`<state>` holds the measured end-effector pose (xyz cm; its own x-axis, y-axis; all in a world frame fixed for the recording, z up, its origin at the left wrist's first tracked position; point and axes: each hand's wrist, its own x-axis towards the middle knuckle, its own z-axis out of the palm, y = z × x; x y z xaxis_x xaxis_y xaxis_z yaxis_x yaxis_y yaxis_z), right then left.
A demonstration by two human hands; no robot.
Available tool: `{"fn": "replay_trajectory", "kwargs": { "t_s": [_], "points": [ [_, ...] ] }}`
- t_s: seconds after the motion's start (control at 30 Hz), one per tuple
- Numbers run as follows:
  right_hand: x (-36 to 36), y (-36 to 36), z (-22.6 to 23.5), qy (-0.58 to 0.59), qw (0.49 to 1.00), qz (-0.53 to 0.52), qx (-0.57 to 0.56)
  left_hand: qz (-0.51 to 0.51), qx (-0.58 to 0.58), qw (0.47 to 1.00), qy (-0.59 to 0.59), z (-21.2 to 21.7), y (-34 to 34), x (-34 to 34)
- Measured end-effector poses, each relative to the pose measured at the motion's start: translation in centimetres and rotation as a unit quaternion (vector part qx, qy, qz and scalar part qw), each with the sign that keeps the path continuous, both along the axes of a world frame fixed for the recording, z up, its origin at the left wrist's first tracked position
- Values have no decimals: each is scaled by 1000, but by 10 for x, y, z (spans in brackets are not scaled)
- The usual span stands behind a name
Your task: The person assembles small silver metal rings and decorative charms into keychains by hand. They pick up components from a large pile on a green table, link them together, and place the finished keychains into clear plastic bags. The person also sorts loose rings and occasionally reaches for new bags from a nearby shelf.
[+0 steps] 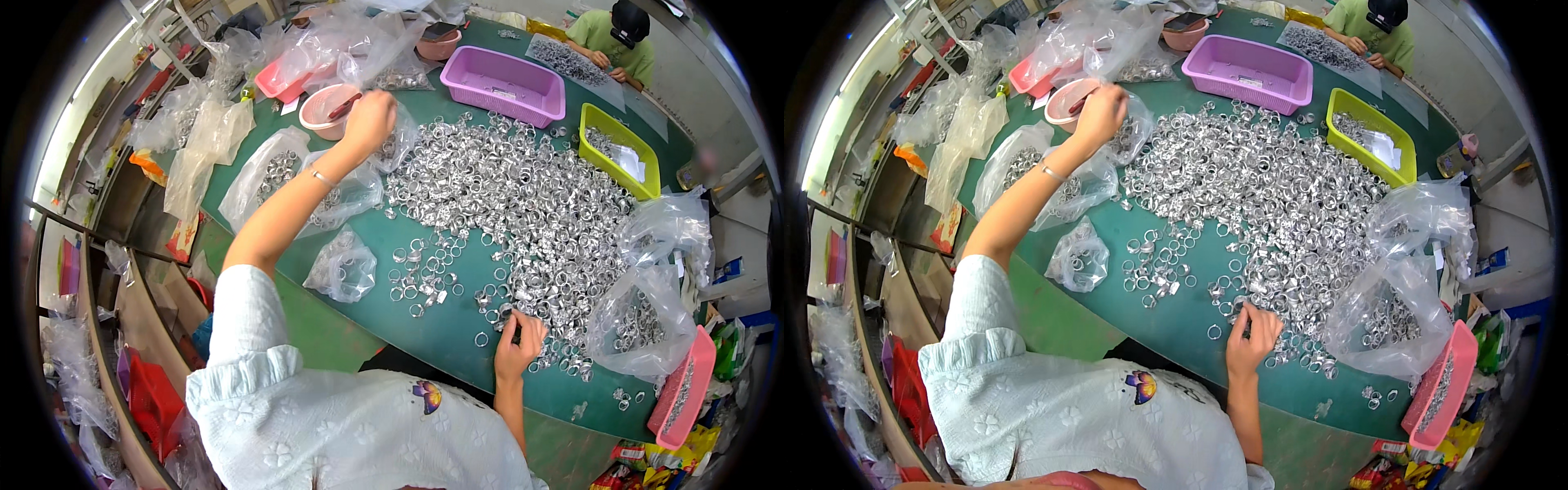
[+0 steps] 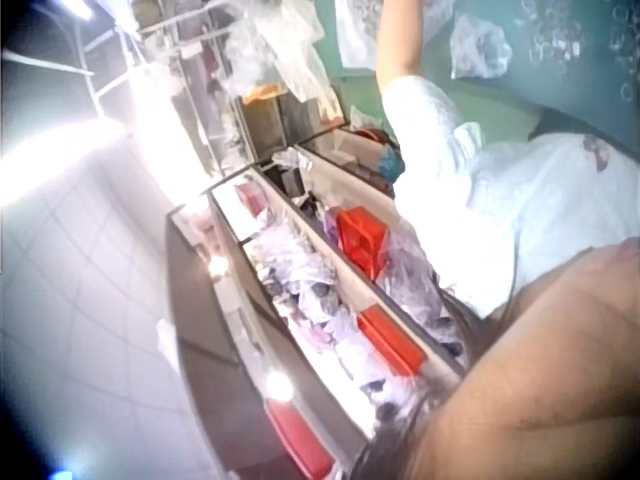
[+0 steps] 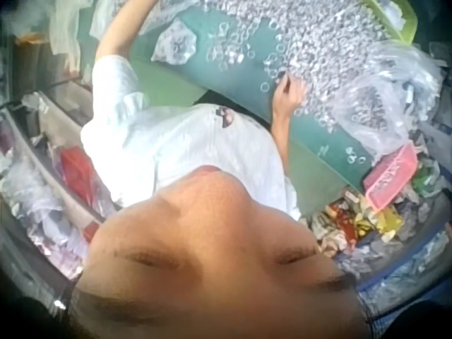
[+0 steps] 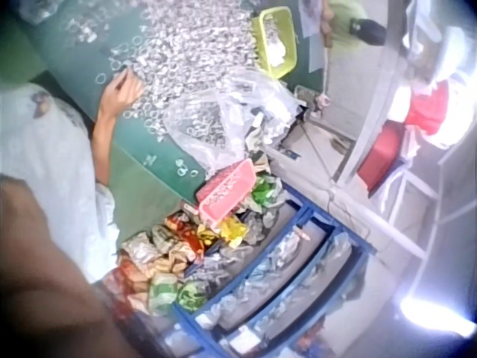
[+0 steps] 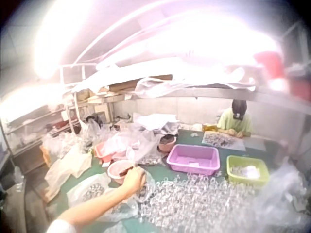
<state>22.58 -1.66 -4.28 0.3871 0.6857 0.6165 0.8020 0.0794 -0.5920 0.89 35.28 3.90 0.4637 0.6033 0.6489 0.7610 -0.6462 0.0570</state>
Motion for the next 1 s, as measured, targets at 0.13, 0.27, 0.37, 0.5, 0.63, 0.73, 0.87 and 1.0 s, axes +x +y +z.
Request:
{"fn": "replay_trajectory", "kwargs": {
  "t_s": [0.13,0.27,0.37,0.5,0.63,0.73,0.87,1.0],
  "points": [
    [-2,2,1,-10,1000,6,3,-66,-71,953,288,-6,-39,-28],
    [-4,2,3,-7,1000,13,-3,-70,-105,941,314,-17,-38,-41],
    [-2,1,1,-2,1000,3,7,-81,-129,987,52,-1,-28,-36],
    [-1,1,0,-3,1000,6,0,-157,-188,968,-62,2,-39,-35],
    [0,2,-1,7,1000,0,10,-102,-168,980,-18,17,-22,-37],
    [2,0,0,13,1000,-13,5,-89,-212,965,123,21,-29,-27],
    [-3,-14,8,-15,1000,12,-18,-102,-99,989,27,5,-54,-37],
    [-13,-31,24,-76,980,105,-149,-103,-23,992,-64,36,-116,-32]
  ]
}}
